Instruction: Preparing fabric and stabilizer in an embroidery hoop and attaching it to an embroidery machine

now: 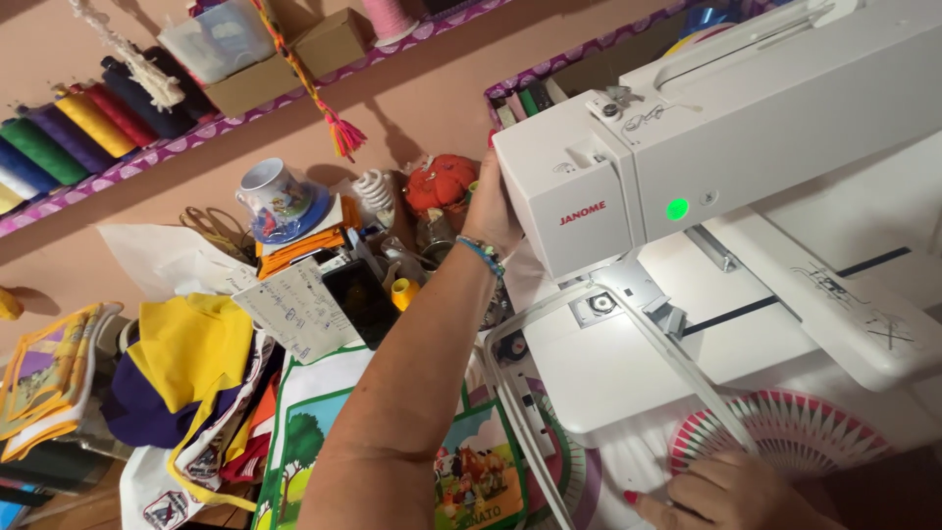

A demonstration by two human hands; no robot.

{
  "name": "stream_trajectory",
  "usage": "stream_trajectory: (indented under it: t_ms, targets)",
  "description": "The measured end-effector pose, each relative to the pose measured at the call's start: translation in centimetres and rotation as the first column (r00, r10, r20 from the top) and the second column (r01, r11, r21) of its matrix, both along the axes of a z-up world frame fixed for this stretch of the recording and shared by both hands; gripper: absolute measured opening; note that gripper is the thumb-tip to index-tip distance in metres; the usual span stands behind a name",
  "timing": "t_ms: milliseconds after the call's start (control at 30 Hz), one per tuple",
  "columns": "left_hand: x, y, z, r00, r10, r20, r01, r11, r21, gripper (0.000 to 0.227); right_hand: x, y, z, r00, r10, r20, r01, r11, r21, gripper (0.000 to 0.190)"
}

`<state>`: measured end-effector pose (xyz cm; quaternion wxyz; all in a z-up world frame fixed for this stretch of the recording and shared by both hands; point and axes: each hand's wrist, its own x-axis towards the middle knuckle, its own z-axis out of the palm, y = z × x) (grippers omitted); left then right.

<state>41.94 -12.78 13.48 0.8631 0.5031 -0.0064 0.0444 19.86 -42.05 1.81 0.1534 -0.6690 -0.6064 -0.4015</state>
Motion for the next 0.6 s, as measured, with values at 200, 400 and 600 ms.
stream_trajectory:
  t_ms: [200,400,600]
  targets:
    - [2.0,0.1,-2.1,0.998,-0.051,0.023,0.052,0.995,-0.081,0.059,0.7,-0.3,-0.2,0.996,-0.083,-0.025,0.080,0.991,-0.112,0.016]
    - [1.7,-1.4,0.3,1.000,0.009,-0.003,-0.008,0.973,0.231,0.065,2.4,0.6,0.5,0.942,-0.164,-0.292,0.151,0.986,-0.066,0.018]
    - [-4.1,3.2,0.5,0.971,0.198,-0.133,-0.091,0.823,0.561,0.075,2.6,0.1,-0.3,0.931,-0.234,-0.279,0.195,0.968,-0.160,0.044]
